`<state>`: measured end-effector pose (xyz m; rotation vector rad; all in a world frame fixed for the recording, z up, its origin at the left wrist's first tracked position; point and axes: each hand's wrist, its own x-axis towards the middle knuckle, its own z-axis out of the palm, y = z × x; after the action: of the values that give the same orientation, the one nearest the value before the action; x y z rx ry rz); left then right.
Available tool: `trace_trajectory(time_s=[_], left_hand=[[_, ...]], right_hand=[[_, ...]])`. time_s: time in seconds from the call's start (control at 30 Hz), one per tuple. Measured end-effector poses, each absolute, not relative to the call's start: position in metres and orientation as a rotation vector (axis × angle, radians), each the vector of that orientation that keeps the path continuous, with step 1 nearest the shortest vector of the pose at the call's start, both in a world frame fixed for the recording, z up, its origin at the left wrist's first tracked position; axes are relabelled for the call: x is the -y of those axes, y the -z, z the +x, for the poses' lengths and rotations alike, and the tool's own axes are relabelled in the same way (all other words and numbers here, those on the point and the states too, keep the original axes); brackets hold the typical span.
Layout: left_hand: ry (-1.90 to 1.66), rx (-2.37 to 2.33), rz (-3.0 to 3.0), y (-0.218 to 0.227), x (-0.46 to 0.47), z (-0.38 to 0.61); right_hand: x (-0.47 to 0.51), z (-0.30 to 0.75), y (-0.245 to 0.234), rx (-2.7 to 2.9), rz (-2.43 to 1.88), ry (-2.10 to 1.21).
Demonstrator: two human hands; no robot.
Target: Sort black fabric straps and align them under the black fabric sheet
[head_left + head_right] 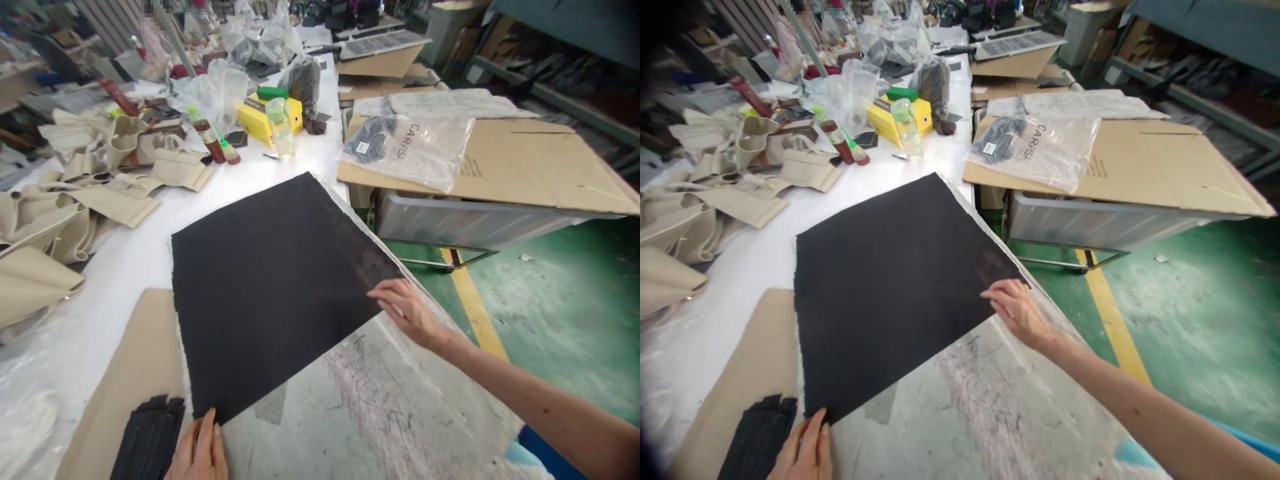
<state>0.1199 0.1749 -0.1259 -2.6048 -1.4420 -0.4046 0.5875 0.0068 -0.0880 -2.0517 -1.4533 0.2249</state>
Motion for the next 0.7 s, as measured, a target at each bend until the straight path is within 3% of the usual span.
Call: trace_trajectory(time_s=[0.17,0.4,0.7], left_hand=[[0.393,1.514,-2.539,0.116,-0.167,0.132],[0.226,1.612,-2.534,0.117,-0.162,0.128],[0.426,1.954,-2.598,0.114,-0.159,0.128]], right_hand=[[-0.023,0.535,0.084,2.006,-1.878,-0.338],[-0.003,0.573,0.127,1.990,-1.957,-0.282],[0.015,0.613,0.146,1.914,-1.896,-0.148]])
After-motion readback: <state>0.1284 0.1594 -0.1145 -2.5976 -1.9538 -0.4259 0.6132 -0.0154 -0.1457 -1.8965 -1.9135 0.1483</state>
